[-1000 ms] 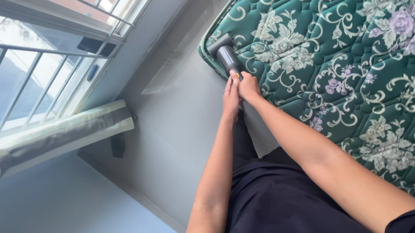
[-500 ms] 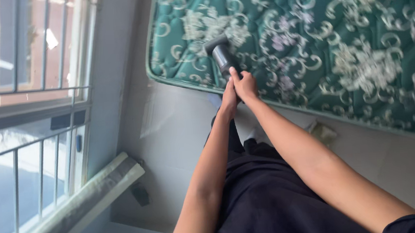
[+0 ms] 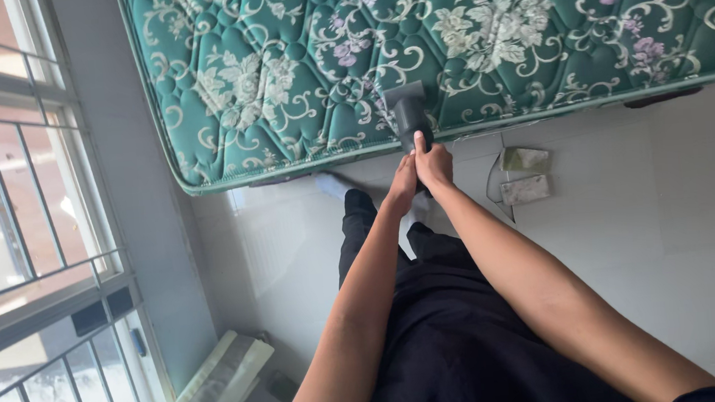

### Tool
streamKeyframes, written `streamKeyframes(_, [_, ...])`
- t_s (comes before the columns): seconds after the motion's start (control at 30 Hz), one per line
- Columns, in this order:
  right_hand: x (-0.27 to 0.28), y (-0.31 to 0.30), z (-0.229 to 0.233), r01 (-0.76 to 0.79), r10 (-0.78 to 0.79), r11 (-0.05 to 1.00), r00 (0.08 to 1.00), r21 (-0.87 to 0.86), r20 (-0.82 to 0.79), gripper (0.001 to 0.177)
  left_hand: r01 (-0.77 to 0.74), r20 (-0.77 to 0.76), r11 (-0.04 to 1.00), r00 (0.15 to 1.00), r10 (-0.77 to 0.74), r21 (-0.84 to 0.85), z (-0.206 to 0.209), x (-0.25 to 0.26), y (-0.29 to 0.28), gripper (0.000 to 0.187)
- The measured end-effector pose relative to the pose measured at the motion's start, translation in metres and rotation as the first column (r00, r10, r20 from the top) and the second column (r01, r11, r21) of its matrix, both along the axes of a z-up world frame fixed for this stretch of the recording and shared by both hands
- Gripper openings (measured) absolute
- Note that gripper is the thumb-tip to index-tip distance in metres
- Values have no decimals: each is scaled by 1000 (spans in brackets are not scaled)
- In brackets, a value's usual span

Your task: The person uses a handheld vacuum cleaner to clean the surface of a green floral-patterned mattress. They move the vacuum in systematic back-and-forth strokes across the entire top surface, covering the center and edges.

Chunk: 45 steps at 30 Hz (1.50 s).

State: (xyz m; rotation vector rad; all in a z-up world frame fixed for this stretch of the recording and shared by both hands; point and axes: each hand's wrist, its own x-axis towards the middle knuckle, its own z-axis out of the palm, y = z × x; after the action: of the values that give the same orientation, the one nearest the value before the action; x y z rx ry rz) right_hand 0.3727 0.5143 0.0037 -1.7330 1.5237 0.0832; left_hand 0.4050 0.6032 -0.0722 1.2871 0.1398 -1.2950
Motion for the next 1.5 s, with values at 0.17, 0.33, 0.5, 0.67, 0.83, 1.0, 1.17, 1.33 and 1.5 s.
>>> streamKeyframes(0.17, [-16, -3, -1, 65, -65, 997, 998, 49, -7, 82, 29, 77, 998, 996, -33, 48, 16, -13, -5, 53])
streamKeyframes(0.33, [-23, -9, -7, 55, -57, 996, 998, 64, 27, 82, 38, 76, 993, 996, -47, 112, 34, -19, -10, 51])
streamKeyframes(0.5, [-20, -12, -17, 72, -77, 992, 996, 101, 41, 84, 4, 48, 997, 999, -8, 76, 26, -16, -11, 51])
streamKeyframes(0.67, [7, -31, -37, 58, -56, 998, 996, -25, 68, 83, -14, -21, 996, 1000, 16, 91, 20, 12, -30, 44])
streamKeyframes(0.83, [55, -69, -40, 66, -68, 997, 997, 43, 39, 86, -11, 85, 1000, 996, 10, 12, -11, 58, -64, 42])
streamKeyframes(1.0, [131, -131, -41, 57, -58, 997, 998, 45, 12, 85, -23, 88, 997, 996, 17, 69, -19, 130, -127, 38])
streamKeyframes(1.17, [221, -200, -50, 38, -38, 999, 999, -20, -1, 84, -25, 145, 995, 989, 11, 97, -4, 225, -199, 39])
streamKeyframes(1.33, [310, -263, -49, -13, 13, 1000, 999, 13, 30, 82, -134, 132, 990, 983, 127, 42, 3, 306, -260, 41])
streamKeyframes(1.5, [350, -305, -36, -18, 21, 999, 997, -38, 68, 81, -143, 56, 990, 988, 143, 4, 4, 356, -309, 38])
